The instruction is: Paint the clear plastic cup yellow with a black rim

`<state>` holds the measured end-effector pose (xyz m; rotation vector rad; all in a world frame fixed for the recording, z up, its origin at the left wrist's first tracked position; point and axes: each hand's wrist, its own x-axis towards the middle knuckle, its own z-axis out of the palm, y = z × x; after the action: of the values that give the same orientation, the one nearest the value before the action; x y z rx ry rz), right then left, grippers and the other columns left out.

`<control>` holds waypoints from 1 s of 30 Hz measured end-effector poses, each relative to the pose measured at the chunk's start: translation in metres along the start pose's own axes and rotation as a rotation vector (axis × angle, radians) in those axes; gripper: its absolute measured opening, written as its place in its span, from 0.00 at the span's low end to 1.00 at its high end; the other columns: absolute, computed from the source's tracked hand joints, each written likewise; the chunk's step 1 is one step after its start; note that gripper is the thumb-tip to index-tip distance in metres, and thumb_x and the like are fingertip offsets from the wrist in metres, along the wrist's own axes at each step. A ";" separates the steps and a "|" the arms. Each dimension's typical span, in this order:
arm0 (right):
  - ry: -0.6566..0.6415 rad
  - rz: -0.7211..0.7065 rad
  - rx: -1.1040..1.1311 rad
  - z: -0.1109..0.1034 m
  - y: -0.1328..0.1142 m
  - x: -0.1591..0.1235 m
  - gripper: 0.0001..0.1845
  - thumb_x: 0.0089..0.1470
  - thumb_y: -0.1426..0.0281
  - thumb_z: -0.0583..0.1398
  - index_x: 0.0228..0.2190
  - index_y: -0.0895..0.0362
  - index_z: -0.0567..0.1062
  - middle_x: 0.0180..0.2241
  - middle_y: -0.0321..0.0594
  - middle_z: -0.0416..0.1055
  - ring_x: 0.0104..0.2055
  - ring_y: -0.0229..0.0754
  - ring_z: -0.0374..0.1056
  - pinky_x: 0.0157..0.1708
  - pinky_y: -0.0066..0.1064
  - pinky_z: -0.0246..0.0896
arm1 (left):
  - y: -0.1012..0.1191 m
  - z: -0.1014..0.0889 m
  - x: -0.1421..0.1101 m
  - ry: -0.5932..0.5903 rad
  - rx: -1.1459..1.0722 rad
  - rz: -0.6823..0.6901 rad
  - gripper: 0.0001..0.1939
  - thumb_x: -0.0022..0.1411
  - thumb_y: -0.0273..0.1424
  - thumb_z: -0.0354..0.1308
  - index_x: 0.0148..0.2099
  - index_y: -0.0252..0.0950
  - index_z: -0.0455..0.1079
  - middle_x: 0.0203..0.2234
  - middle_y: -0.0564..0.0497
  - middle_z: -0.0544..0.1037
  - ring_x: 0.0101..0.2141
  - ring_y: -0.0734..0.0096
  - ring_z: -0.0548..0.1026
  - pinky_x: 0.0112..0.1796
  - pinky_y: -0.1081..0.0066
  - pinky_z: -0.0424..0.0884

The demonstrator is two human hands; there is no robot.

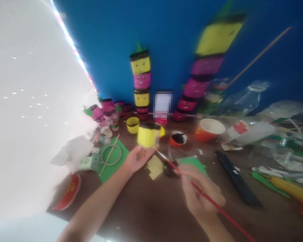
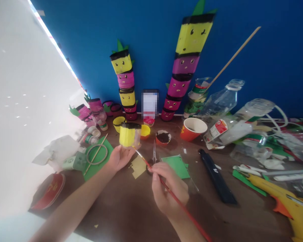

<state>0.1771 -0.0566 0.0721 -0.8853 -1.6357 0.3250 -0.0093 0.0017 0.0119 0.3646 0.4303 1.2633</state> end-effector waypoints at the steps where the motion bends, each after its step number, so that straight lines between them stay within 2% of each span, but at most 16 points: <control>1: 0.012 0.015 -0.006 0.000 -0.001 0.000 0.09 0.50 0.79 0.55 0.32 0.55 0.72 0.28 0.38 0.74 0.32 0.40 0.72 0.35 0.32 0.70 | 0.000 0.000 0.000 0.000 0.003 -0.006 0.24 0.49 0.30 0.59 0.50 0.29 0.67 0.44 0.41 0.76 0.53 0.56 0.67 0.58 0.60 0.55; 4: -0.002 0.032 -0.043 0.001 -0.003 0.001 0.09 0.50 0.79 0.56 0.32 0.55 0.72 0.30 0.40 0.74 0.33 0.39 0.72 0.34 0.31 0.70 | 0.000 0.000 0.000 0.001 0.013 -0.020 0.25 0.49 0.30 0.59 0.51 0.28 0.66 0.45 0.41 0.75 0.55 0.56 0.64 0.59 0.59 0.53; 7: -0.017 -0.028 -0.014 0.001 -0.002 0.001 0.08 0.50 0.79 0.56 0.31 0.56 0.71 0.27 0.38 0.74 0.32 0.38 0.72 0.34 0.30 0.70 | 0.000 0.001 0.000 -0.002 0.018 -0.020 0.27 0.48 0.31 0.60 0.51 0.28 0.65 0.46 0.41 0.75 0.56 0.55 0.63 0.59 0.59 0.52; 11: 0.086 0.021 -0.010 0.001 0.002 -0.004 0.11 0.50 0.80 0.56 0.35 0.55 0.71 0.27 0.37 0.74 0.32 0.39 0.73 0.36 0.31 0.71 | 0.001 0.003 -0.001 -0.041 0.038 -0.030 0.28 0.49 0.32 0.60 0.53 0.28 0.65 0.48 0.41 0.73 0.56 0.55 0.63 0.59 0.59 0.51; 13: 0.094 0.047 -0.031 0.001 0.004 -0.007 0.13 0.50 0.80 0.57 0.37 0.55 0.72 0.28 0.37 0.75 0.33 0.39 0.73 0.36 0.31 0.71 | 0.002 0.004 -0.001 -0.077 0.051 -0.025 0.27 0.49 0.32 0.60 0.53 0.29 0.65 0.48 0.41 0.73 0.55 0.55 0.64 0.59 0.60 0.52; 20: 0.119 0.004 -0.028 0.006 0.004 -0.006 0.09 0.47 0.79 0.60 0.33 0.57 0.71 0.27 0.37 0.77 0.28 0.38 0.74 0.32 0.26 0.72 | 0.001 0.001 -0.001 -0.132 0.085 -0.002 0.29 0.49 0.32 0.60 0.54 0.31 0.64 0.51 0.43 0.72 0.55 0.56 0.64 0.59 0.60 0.54; 30: 0.101 -0.023 -0.094 0.011 0.006 -0.005 0.07 0.48 0.77 0.59 0.32 0.57 0.72 0.26 0.38 0.77 0.26 0.37 0.73 0.29 0.25 0.72 | -0.001 0.003 -0.002 -0.108 0.153 -0.002 0.33 0.45 0.33 0.63 0.55 0.32 0.63 0.48 0.43 0.73 0.57 0.53 0.62 0.60 0.56 0.50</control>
<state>0.1689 -0.0534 0.0612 -0.9387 -1.5766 0.1856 -0.0070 -0.0010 0.0143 0.5591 0.4359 1.2056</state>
